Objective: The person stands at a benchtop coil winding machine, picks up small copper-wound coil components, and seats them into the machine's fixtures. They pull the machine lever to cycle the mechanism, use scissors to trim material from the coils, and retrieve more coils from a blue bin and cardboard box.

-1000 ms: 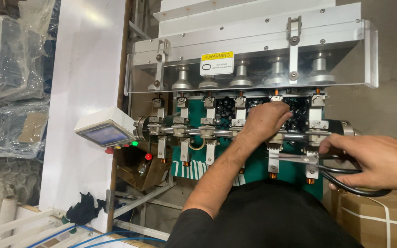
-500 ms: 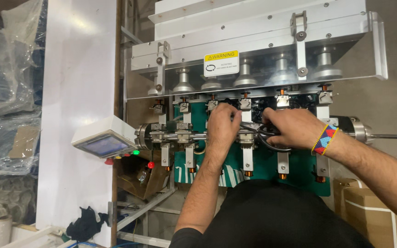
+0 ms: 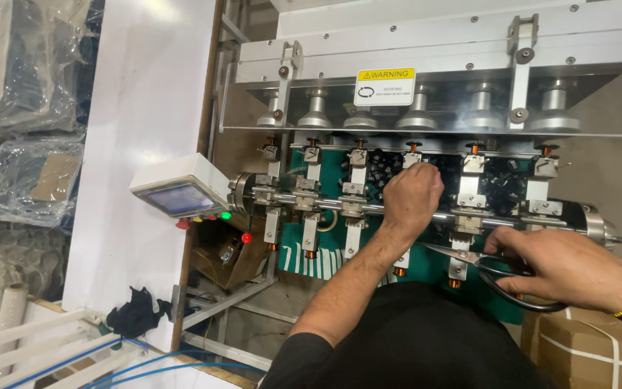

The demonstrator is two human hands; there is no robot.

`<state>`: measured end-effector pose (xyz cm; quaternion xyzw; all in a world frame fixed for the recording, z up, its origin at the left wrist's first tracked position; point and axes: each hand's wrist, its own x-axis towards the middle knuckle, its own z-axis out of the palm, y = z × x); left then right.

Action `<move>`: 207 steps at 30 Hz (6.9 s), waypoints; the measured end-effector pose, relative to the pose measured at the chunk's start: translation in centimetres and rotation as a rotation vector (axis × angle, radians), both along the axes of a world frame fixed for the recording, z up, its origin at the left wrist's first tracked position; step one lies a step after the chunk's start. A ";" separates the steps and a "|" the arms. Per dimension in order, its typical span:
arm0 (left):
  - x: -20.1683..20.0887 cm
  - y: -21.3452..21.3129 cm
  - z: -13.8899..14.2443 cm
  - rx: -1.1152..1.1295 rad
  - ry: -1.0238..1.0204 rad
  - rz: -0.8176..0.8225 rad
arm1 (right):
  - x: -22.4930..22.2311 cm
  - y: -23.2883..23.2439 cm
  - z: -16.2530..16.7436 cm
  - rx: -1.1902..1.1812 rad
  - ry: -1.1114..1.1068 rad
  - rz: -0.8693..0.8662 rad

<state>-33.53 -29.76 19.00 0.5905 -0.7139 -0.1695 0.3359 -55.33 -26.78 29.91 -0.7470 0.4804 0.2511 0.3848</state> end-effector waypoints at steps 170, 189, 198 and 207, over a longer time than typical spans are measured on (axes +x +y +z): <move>2.1 26.0 -10.5 0.687 0.457 -0.445 | -4.9 17.5 -30.2 0.314 -1.270 -1.437; 26.2 27.1 -11.9 0.174 0.390 -0.293 | 22.2 23.2 -23.4 0.880 -0.829 -1.424; 26.2 20.4 -7.0 0.391 0.562 -0.873 | 24.3 23.2 -20.6 1.003 -1.025 -1.408; 23.9 21.5 -8.9 0.806 1.227 -0.512 | 25.1 25.4 -19.3 0.368 -0.963 -1.354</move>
